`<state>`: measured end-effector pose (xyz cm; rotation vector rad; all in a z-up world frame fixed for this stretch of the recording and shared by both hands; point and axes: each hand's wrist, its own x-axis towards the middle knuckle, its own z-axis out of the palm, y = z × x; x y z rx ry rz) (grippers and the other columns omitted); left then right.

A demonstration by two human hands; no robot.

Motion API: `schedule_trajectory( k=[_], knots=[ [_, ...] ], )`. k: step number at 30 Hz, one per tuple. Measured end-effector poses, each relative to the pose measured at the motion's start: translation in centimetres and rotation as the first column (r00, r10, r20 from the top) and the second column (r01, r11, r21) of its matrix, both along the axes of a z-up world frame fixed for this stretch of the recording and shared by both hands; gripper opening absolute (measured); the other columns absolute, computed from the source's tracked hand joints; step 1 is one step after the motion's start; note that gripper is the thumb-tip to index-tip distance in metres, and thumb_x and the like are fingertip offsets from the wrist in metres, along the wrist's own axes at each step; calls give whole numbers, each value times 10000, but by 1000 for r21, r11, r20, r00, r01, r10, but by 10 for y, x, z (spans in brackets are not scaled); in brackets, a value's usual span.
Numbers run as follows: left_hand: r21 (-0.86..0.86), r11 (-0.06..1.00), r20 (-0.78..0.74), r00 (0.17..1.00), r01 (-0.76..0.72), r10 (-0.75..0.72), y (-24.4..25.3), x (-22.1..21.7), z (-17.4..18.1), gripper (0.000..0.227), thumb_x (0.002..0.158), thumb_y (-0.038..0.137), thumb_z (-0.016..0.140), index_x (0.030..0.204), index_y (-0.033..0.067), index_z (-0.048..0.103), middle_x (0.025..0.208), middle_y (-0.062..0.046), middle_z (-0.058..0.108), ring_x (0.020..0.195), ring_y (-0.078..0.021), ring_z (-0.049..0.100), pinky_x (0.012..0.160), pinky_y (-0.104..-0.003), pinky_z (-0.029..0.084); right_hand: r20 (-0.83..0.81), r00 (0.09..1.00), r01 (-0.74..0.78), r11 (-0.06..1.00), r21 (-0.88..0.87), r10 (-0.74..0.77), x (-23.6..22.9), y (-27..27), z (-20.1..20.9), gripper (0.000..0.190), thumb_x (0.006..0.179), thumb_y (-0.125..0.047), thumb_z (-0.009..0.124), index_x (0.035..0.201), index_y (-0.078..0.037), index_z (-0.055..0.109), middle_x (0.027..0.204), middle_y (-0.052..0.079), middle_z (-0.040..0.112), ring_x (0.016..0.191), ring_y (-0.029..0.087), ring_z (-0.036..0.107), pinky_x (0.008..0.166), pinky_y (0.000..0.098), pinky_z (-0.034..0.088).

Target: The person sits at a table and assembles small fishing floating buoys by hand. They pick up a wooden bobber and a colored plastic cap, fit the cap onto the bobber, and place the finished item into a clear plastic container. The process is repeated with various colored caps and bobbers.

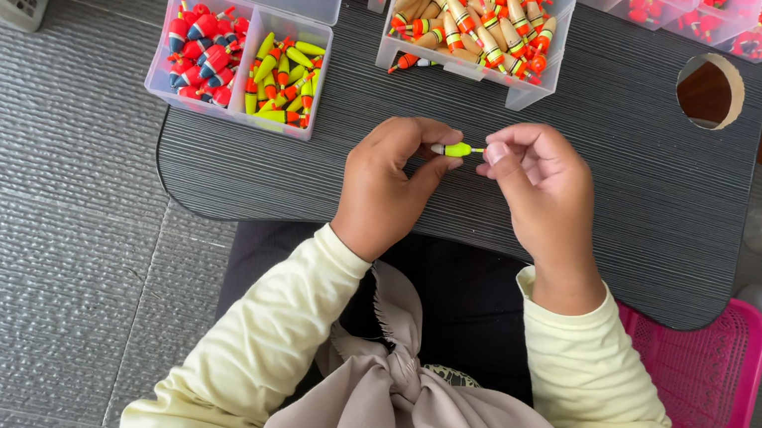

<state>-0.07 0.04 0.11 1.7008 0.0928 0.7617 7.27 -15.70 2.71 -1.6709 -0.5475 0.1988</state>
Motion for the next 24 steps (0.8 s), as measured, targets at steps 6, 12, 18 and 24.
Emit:
schedule_trajectory(
  k=[6, 12, 18, 24],
  knots=[
    [28, 1000, 18, 1000, 11, -11, 1, 1, -1, 213, 804, -23, 825, 956, 71, 710, 913, -88, 731, 793, -270, 708, 704, -370, 603, 64, 998, -11, 992, -128, 19, -5, 1, 12, 73, 957, 50, 693, 1027, 70, 685, 809, 137, 622, 751, 167, 690, 689, 294, 606],
    [2, 1000, 15, 1000, 28, -28, 2, 0, 0, 191, 807, 2, 826, 937, 65, 702, 913, -81, 737, 775, -260, 705, 697, -367, 596, 18, 999, -32, 994, -105, 34, -2, -5, 8, 212, 943, 54, 710, 1147, 72, 653, 898, 135, 634, 804, 136, 664, 738, 275, 598],
    [58, 997, 41, 998, 40, -43, 3, 0, 0, 182, 801, -14, 813, 925, 74, 712, 865, -76, 723, 788, -288, 709, 703, -389, 595, 207, 977, 9, 959, -282, 52, -2, -5, 15, 23, 977, 51, 706, 994, 64, 696, 792, 144, 635, 716, 176, 688, 636, 272, 581],
    [118, 993, 70, 997, 30, -38, 2, 0, -4, 165, 802, -12, 810, 891, 79, 704, 853, -61, 718, 803, -274, 711, 704, -379, 596, 199, 978, 2, 949, -314, 64, -5, -3, 10, 29, 999, 42, 677, 979, 53, 694, 772, 130, 608, 713, 200, 711, 644, 293, 592]
  ],
)
